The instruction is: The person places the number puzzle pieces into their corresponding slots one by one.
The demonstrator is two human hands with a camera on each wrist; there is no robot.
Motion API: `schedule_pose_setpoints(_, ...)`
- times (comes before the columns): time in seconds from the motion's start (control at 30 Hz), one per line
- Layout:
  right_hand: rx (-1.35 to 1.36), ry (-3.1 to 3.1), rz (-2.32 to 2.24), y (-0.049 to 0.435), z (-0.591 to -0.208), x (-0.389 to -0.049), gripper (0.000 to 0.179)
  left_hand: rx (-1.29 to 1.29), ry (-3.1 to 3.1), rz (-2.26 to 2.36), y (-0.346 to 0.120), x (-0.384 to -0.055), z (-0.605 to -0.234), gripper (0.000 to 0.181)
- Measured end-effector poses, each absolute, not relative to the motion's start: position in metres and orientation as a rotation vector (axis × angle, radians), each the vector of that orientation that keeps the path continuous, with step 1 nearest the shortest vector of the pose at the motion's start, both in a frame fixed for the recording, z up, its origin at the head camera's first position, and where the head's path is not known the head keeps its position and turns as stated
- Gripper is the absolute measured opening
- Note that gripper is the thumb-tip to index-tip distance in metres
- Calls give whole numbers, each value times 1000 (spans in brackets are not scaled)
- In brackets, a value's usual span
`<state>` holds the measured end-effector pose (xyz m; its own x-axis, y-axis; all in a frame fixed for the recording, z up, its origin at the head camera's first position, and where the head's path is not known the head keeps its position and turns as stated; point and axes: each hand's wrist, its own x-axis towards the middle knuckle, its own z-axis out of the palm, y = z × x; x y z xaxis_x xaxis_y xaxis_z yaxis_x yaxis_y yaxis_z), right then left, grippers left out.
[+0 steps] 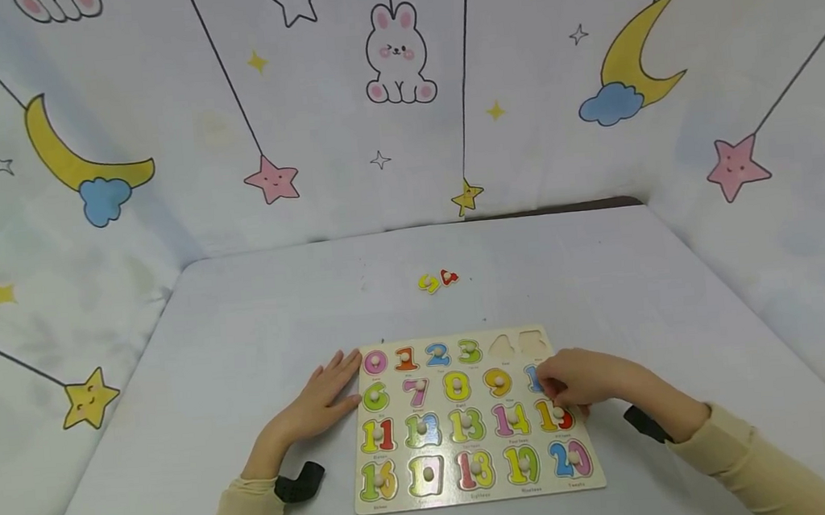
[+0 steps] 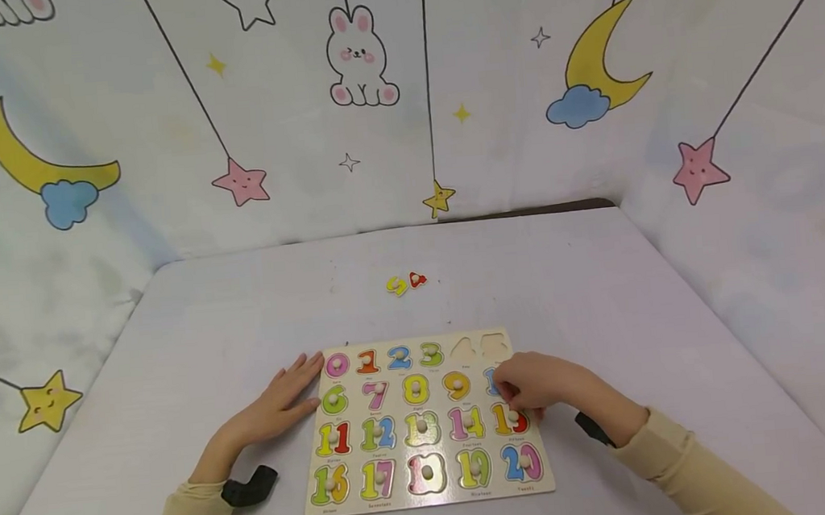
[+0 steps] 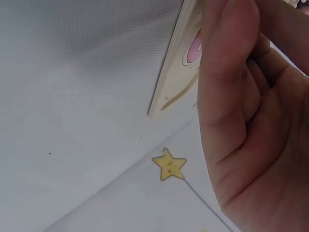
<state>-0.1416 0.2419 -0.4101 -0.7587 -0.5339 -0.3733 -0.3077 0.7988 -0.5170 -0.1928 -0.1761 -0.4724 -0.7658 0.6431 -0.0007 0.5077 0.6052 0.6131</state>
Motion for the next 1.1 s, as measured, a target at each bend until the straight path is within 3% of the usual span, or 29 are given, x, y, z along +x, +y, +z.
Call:
schedule_pose_setpoints(0.37,-633,2456,-521,232,-401,-150,18,955,2610,896,-176,-193,-474,62)
schedule_pose_setpoints(0.5,-668,2408,-635,233,-396,-177,5,959,2610,893,-175,-193,-475,62)
schedule_pose_setpoints(0.83,-777,2654,-739,196,-407,-259,17,972,2614,919,-178,-189,-474,60)
schedule_pose_setpoints(1.1,-502,2926,-611,150,-424,-306,18,981,2622,878,-178,-192,-473,60)
